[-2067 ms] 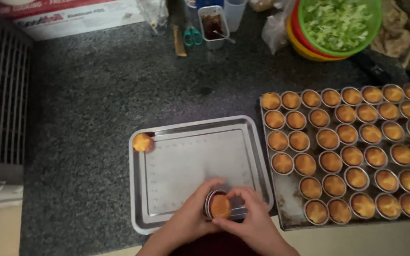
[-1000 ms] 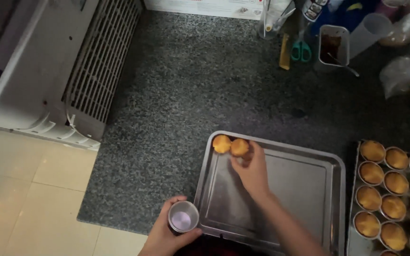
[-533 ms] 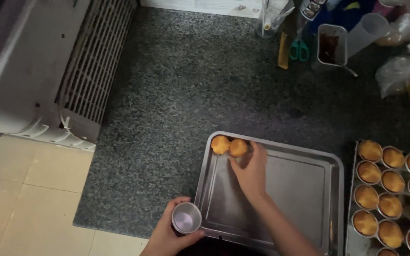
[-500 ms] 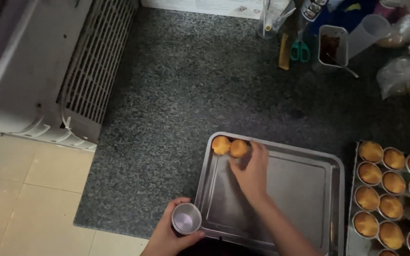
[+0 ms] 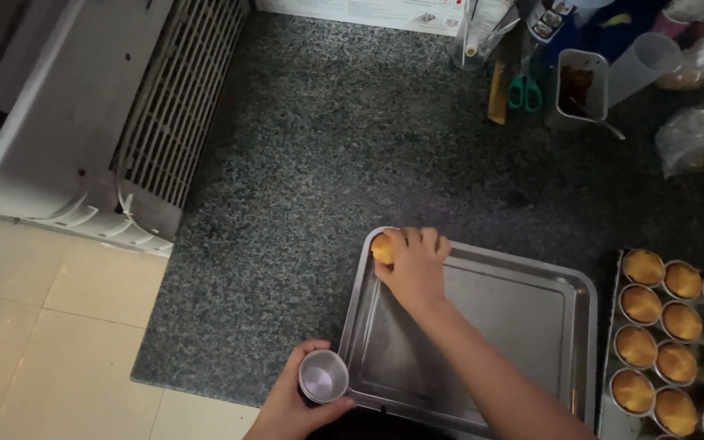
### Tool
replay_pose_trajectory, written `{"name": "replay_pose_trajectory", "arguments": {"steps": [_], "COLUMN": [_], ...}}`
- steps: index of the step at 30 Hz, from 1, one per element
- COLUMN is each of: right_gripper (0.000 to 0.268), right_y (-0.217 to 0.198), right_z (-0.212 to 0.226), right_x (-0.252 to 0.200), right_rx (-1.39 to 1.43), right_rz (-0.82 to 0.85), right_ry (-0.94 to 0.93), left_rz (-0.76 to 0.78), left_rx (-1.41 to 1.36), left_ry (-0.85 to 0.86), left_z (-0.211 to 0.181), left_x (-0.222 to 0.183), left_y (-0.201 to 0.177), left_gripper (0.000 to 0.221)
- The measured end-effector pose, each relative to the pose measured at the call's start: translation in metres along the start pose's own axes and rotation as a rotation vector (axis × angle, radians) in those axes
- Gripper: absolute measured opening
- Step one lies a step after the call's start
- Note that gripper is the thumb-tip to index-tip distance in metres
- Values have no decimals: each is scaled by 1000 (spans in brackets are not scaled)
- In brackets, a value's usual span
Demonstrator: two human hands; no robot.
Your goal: Wiping a metal tray and then transferring small baked tarts from a large baking sheet into the tray one by one.
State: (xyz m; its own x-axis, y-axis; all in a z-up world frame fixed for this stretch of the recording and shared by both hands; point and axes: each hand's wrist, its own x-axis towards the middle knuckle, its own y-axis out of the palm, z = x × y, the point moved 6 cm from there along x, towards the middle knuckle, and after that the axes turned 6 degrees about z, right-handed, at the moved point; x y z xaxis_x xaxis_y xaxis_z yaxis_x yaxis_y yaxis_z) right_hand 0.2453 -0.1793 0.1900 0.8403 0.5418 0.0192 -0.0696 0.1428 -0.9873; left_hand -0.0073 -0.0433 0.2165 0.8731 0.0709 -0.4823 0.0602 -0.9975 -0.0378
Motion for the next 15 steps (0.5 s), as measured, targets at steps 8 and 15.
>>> {"name": "replay_pose_trajectory", "arguments": {"steps": [8,15], "right_gripper": [82,106], "right_y": [2,-1], "right_z": [-5,-49], "right_x": [-8,-51], "right_rx": [-9,210], "right_rz": [17,100], "right_ry": [82,402], "left_rz": [6,-15], "left_rx": [27,30], "left_ry": [-47,41], "left_z": [2,22], "left_x": [0,6], "left_y": [3,1], "left_gripper": [78,79]}}
